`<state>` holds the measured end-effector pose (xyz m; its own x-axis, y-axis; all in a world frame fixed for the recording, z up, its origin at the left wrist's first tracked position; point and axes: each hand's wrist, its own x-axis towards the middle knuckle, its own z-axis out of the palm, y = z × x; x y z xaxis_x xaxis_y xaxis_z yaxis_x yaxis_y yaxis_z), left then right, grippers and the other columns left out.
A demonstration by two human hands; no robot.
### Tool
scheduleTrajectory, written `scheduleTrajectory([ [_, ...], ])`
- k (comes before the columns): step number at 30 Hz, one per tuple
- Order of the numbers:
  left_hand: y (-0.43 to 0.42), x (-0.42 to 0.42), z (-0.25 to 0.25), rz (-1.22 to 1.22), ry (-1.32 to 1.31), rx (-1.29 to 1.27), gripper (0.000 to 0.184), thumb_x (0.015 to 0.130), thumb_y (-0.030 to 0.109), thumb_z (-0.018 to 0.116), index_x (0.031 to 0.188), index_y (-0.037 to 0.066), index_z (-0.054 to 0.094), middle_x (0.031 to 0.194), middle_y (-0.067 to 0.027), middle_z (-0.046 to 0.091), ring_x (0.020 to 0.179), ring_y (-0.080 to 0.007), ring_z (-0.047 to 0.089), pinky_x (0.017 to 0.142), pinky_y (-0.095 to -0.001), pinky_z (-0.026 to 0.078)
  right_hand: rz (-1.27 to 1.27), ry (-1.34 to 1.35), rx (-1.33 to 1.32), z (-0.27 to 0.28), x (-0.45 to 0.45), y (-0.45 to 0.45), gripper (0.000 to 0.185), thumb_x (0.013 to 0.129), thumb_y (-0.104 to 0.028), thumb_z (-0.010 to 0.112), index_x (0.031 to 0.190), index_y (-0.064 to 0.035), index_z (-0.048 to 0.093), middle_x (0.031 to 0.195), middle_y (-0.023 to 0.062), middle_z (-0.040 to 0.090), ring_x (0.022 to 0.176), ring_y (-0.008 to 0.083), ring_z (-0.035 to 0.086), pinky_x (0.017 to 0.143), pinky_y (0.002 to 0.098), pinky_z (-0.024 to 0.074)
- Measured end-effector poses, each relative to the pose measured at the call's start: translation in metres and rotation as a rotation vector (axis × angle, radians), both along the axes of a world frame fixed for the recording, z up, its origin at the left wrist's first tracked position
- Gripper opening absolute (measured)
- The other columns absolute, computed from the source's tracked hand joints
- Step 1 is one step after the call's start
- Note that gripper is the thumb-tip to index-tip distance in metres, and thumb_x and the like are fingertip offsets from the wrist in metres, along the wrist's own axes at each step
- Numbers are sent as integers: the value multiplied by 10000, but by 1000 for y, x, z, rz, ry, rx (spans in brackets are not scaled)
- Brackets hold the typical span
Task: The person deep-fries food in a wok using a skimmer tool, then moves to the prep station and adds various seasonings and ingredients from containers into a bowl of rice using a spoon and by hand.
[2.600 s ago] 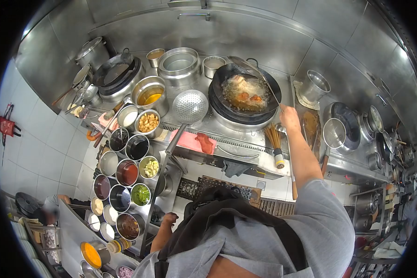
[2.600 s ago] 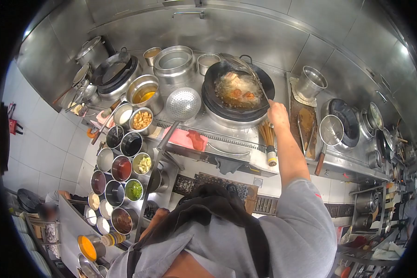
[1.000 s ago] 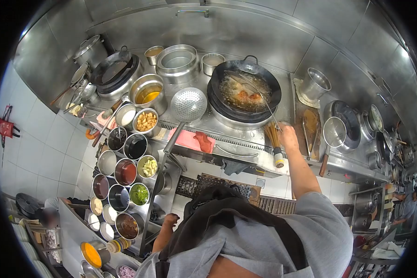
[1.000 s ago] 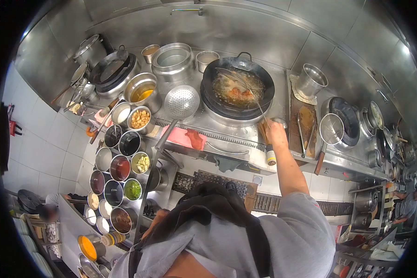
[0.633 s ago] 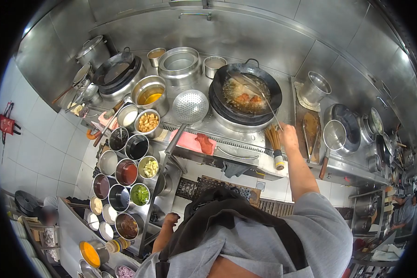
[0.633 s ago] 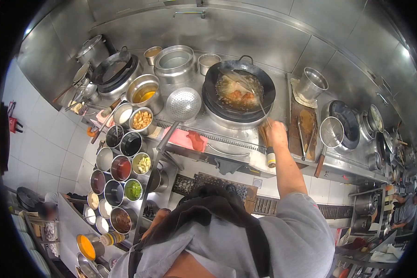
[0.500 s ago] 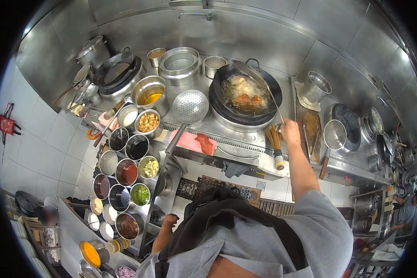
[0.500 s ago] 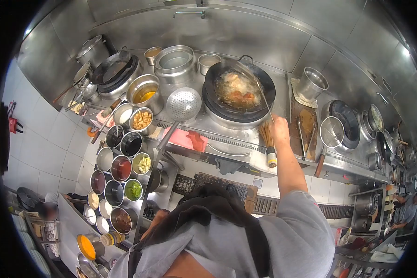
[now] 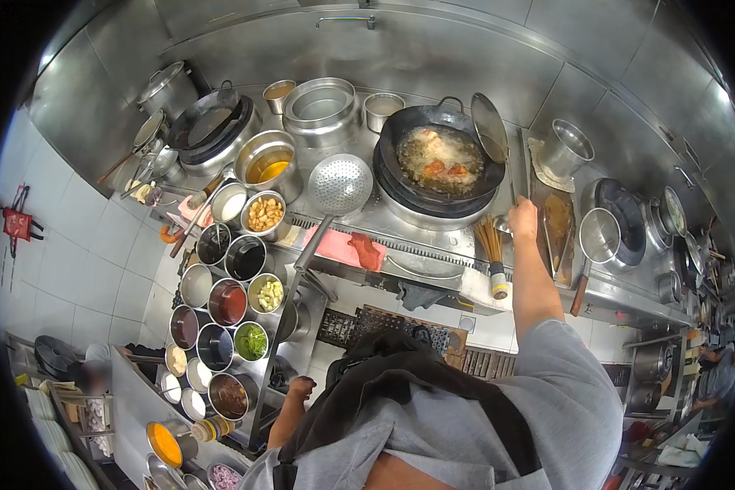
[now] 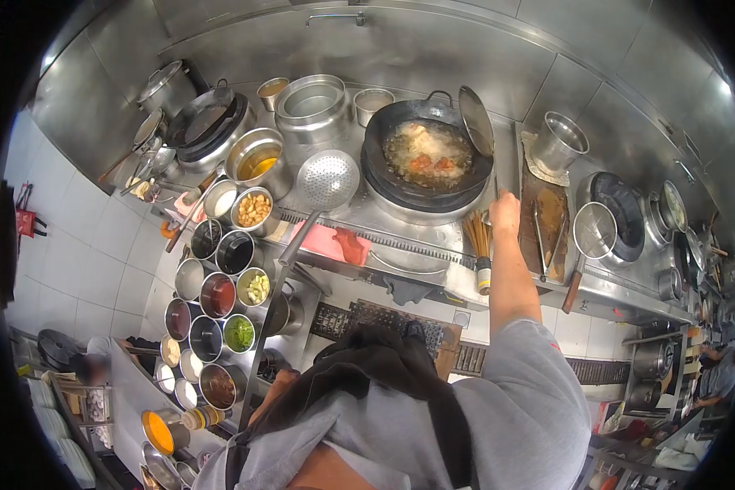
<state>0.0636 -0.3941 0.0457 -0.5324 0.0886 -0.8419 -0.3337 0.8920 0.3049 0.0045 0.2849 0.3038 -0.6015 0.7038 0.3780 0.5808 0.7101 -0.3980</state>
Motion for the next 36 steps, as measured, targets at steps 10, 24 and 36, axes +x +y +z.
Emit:
scheduleTrajectory([
  [10, 19, 27, 12, 2, -20, -176, 206, 786, 214, 569, 953, 123, 647, 951, -85, 661, 769, -260, 655, 693, -358, 540, -8, 328, -1096, -47, -59, 34, 193, 827, -37, 541, 984, 72, 569, 651, 103, 615, 433, 164, 537, 381, 295, 428],
  [24, 126, 25, -11, -156, -61, -98, 293, 653, 122, 666, 943, 158, 644, 972, -41, 612, 936, -250, 590, 738, -372, 520, 190, 465, -1295, -47, -23, 116, 137, 835, -57, 579, 929, 43, 573, 664, 84, 612, 434, 142, 519, 374, 281, 410],
  [36, 169, 65, -43, -688, 167, -69, 337, 676, 114, 612, 1005, 177, 648, 1036, -38, 616, 946, -224, 598, 791, -362, 520, -21, -46, -178, -50, 49, 155, 206, 742, -70, 523, 897, 9, 633, 904, 271, 601, 931, 419, 569, 837, 476, 446],
])
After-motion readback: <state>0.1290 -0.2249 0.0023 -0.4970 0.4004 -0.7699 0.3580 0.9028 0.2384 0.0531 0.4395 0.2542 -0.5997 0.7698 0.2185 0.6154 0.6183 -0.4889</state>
